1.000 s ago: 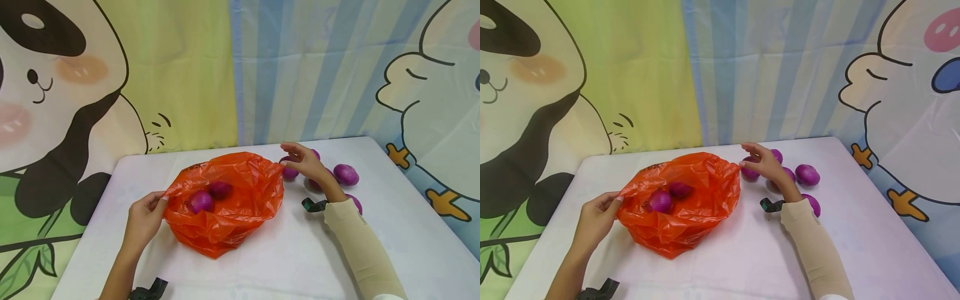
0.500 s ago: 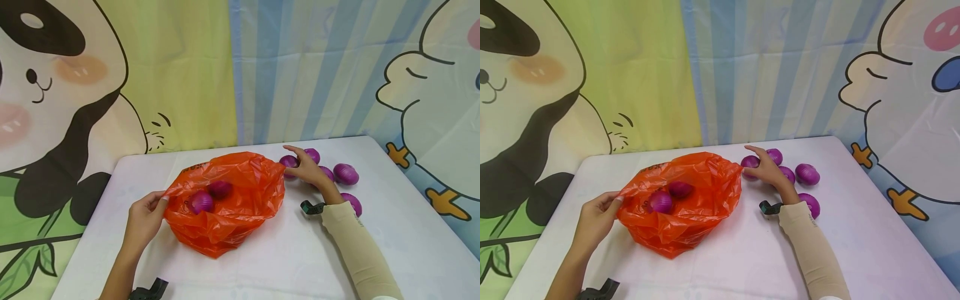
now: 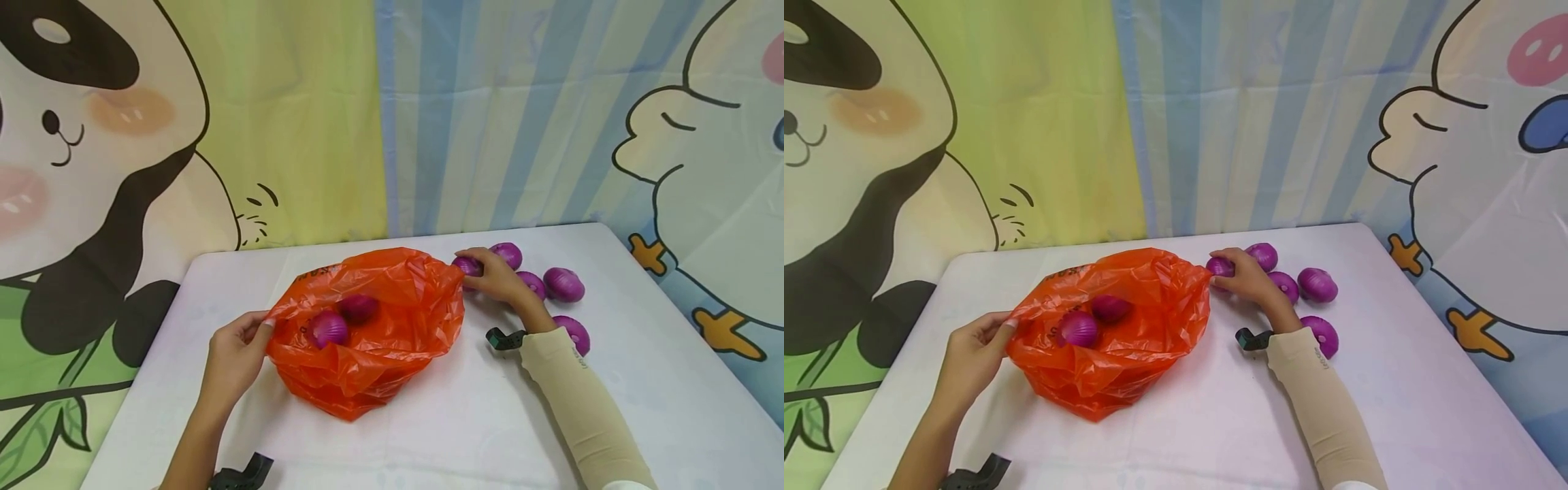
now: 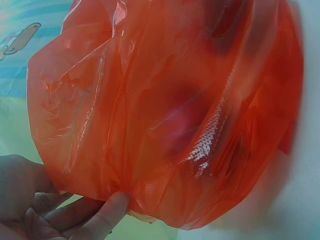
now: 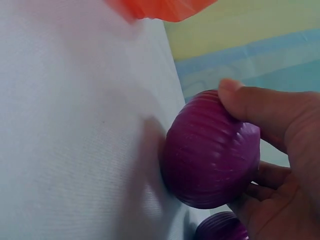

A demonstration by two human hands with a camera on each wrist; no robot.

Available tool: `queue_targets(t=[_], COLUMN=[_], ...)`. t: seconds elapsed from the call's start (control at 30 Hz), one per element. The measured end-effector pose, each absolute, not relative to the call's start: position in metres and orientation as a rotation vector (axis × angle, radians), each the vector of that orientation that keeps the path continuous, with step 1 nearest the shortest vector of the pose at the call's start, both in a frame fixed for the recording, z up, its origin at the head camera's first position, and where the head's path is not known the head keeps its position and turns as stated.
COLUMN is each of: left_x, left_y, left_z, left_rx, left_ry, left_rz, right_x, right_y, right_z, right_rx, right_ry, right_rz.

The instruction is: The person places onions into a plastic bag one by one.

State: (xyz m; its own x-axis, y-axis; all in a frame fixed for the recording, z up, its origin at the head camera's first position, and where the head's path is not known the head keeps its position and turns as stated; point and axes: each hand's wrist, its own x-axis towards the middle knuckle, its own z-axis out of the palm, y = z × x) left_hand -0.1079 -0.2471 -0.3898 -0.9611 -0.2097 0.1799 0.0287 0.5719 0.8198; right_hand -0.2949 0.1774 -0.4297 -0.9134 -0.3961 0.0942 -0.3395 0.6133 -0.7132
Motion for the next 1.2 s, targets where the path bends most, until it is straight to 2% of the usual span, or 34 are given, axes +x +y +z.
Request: queue_targets(t=[0.33,0.9,1.2], left_x=[-0.105,-0.107,-0.106], left_y=[-0.246,-0.245,-0.247], left_z=[-0.387,-0.387,-0.388], left_rx=[0.183,0.178,0.163], left_ry=[-2.555,-2.544,-2.543], left_rz=[-1.357,-1.371,-1.366], right_x=[-0.293,-0.294,-0.262], right_y=[0.172,0.16,0.147], right_z=[-0.427,-0.393,-0.344], right_rx=[-0.629,-0.768,-0.733], right_ry=[2.759,2.723,2.674], right_rz=[-1.27,-1.555,-1.652])
